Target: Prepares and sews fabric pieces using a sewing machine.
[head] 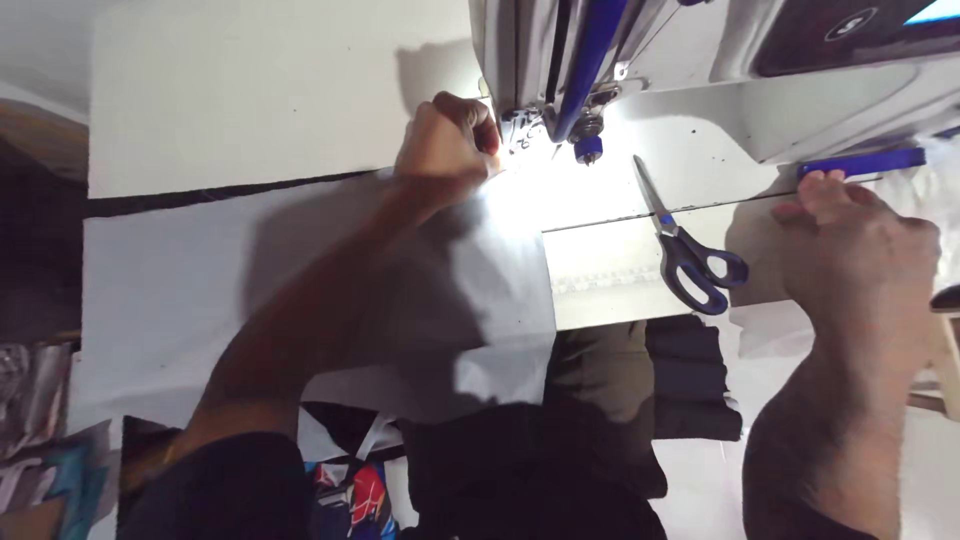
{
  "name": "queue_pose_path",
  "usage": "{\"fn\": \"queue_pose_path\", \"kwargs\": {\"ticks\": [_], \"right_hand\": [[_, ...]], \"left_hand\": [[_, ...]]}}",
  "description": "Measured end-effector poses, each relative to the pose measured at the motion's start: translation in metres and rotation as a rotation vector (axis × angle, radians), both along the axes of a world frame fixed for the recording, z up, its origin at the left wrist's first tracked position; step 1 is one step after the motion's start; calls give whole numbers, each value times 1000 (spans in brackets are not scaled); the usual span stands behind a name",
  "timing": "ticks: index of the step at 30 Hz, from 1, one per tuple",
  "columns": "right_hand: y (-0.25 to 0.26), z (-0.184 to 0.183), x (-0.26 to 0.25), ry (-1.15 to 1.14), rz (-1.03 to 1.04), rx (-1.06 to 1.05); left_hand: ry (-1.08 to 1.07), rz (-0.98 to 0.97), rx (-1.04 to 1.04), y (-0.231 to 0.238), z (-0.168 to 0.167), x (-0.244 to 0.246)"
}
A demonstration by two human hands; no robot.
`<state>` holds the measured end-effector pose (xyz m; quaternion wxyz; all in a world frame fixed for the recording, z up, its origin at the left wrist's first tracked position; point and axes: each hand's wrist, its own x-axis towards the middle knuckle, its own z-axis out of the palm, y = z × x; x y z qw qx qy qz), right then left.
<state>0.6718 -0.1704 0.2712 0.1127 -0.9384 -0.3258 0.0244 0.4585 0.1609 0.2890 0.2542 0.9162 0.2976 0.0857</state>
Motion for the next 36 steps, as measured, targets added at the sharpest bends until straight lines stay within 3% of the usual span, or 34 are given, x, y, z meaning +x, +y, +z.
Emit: {"fn": "queue_pose_path", "kwargs": {"ticks": [7, 13, 16, 20, 22, 25, 27, 31, 36], "right_hand": [[1, -5, -4, -41, -8, 43], [-5, 7, -34, -279, -39, 245], [-14, 9, -84, -394, 128, 531], [-6, -35, -171, 14, 429, 763], [3, -73, -196, 26, 463, 756], [8, -116, -209, -82, 465, 803], [10, -124, -206, -126, 560, 837], [16, -119, -197, -203, 743, 851], [20, -106, -196, -247, 769, 866]], "left_hand": [[54, 9, -35, 1, -1, 0], [16, -21, -3, -3, -3, -3], [6, -22, 27, -3, -5, -3], [7, -51, 81, 0, -6, 0], [13, -71, 102, 0, -5, 1], [22, -74, 91, 1, -3, 2], [1, -68, 97, 2, -6, 3], [-83, -90, 171, 4, -23, 4], [-161, -227, 277, 11, -34, 6]]}}
